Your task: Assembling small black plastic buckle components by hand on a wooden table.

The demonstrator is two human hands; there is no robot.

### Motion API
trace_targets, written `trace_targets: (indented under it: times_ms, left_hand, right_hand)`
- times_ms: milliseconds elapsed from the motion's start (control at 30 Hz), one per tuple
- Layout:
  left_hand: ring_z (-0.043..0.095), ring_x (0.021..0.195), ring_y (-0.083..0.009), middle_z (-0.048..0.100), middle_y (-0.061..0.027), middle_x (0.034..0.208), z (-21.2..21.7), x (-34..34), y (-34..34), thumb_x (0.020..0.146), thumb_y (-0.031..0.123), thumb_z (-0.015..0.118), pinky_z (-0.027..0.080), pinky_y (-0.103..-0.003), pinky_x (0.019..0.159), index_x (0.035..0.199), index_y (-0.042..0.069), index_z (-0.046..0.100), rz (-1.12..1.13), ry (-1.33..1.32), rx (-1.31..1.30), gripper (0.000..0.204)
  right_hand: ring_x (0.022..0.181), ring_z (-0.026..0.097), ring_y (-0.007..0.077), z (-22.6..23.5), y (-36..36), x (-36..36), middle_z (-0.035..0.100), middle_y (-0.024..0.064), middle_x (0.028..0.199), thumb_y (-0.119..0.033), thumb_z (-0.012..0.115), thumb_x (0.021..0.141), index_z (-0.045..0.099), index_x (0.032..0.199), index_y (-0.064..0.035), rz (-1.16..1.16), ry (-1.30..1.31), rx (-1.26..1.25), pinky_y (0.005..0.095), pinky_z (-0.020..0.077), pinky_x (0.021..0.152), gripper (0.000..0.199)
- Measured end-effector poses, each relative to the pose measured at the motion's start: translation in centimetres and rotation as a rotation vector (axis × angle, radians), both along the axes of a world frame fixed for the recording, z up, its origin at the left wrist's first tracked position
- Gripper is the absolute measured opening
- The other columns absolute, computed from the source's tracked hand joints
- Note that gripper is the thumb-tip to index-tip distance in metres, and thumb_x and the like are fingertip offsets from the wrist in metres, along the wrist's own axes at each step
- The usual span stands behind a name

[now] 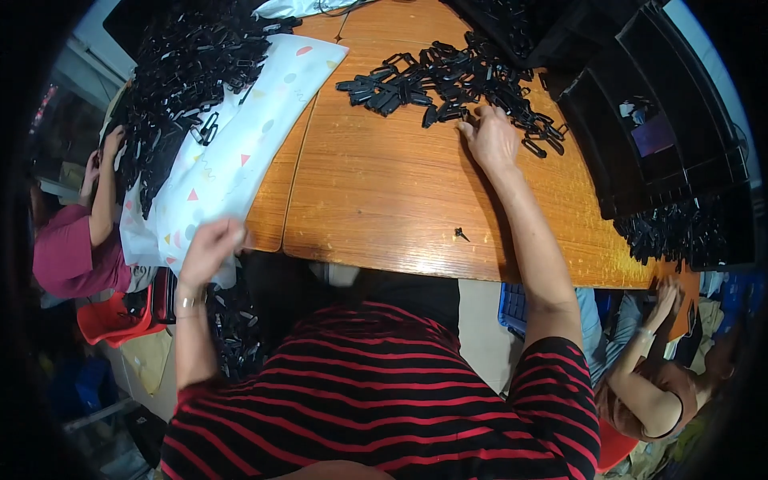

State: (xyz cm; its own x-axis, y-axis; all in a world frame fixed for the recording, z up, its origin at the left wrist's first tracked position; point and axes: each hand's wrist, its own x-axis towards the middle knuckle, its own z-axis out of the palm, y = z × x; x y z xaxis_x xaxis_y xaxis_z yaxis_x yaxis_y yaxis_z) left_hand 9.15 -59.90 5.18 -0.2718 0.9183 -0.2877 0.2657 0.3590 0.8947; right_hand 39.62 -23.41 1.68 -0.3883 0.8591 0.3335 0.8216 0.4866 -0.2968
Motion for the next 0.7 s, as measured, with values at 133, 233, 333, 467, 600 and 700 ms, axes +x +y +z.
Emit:
trace_targets:
  times_ms: [133, 233, 333, 467, 600, 700]
  left_hand:
    - [0.060, 0.080, -0.0150, 0.063, -0.0067, 0.086, -0.5, 2.3, 14.3, 0.087, 0.006, 0.062, 0.049, -0.028, 0.074, 0.103, 0.001, 0.062, 0.042, 0.433, 0.446, 0.017]
    - [0.062, 0.081, -0.0238, 0.062, -0.0111, 0.088, -3.1, 3.1, 22.5, 0.080, 0.003, 0.066, 0.050, -0.033, 0.074, 0.101, 0.003, 0.063, 0.047, 0.673, 0.621, 0.021]
    - [0.061, 0.083, -0.0305, 0.060, -0.0131, 0.088, -5.2, 3.1, 26.3, 0.074, 0.003, 0.070, 0.050, -0.038, 0.074, 0.097, 0.004, 0.063, 0.050, 0.863, 0.630, 0.024]
    - [0.061, 0.081, -0.0309, 0.058, -0.0125, 0.085, -6.1, 3.2, 27.6, 0.073, 0.003, 0.072, 0.049, -0.039, 0.073, 0.095, 0.005, 0.064, -0.005, 0.972, 0.580, 0.023]
    - [0.064, 0.081, -0.0261, 0.064, -0.0101, 0.089, -6.0, 3.6, 27.4, 0.077, 0.003, 0.071, 0.051, -0.036, 0.071, 0.098, 0.006, 0.065, 0.027, 0.910, 0.603, 0.022]
    - [0.067, 0.081, -0.0186, 0.068, -0.0084, 0.096, -5.6, 3.3, 26.4, 0.083, 0.003, 0.068, 0.054, -0.030, 0.069, 0.102, 0.004, 0.066, 0.087, 0.382, 0.499, 0.020]
  right_hand:
    - [0.084, 0.063, 0.0376, -0.5, 0.5, -0.5, 0.062, 0.0215, 0.098, -0.020, 0.071, 0.082, 0.064, 0.090, -0.0012, 0.066, -0.064, -0.036, 0.0446, 0.0501, 0.072, 0.022]
    - [0.084, 0.064, 0.0354, -0.4, -0.7, -0.1, 0.067, 0.0200, 0.090, -0.017, 0.070, 0.081, 0.064, 0.094, -0.0003, 0.114, -0.020, -0.096, 0.0421, 0.0507, 0.073, 0.022]
    - [0.084, 0.066, 0.0350, -0.3, -3.2, 0.0, 0.067, 0.0203, 0.095, -0.014, 0.066, 0.083, 0.061, 0.105, -0.0014, 0.269, 0.154, -0.169, 0.0421, 0.0523, 0.076, 0.026]
    - [0.086, 0.064, 0.0387, 0.3, -6.5, -0.8, 0.065, 0.0220, 0.097, -0.011, 0.061, 0.086, 0.059, 0.109, -0.0001, 0.355, -0.005, -0.084, 0.0427, 0.0532, 0.074, 0.026]
    - [0.081, 0.063, 0.0397, -0.5, -7.7, -1.4, 0.065, 0.0214, 0.096, -0.009, 0.060, 0.086, 0.060, 0.106, 0.0001, 0.491, 0.100, -0.054, 0.0429, 0.0535, 0.070, 0.022]
    - [0.078, 0.064, 0.0355, -0.4, -8.1, -1.7, 0.063, 0.0202, 0.093, -0.004, 0.061, 0.081, 0.060, 0.096, -0.0002, 0.592, -0.013, -0.008, 0.0410, 0.0536, 0.065, 0.016]
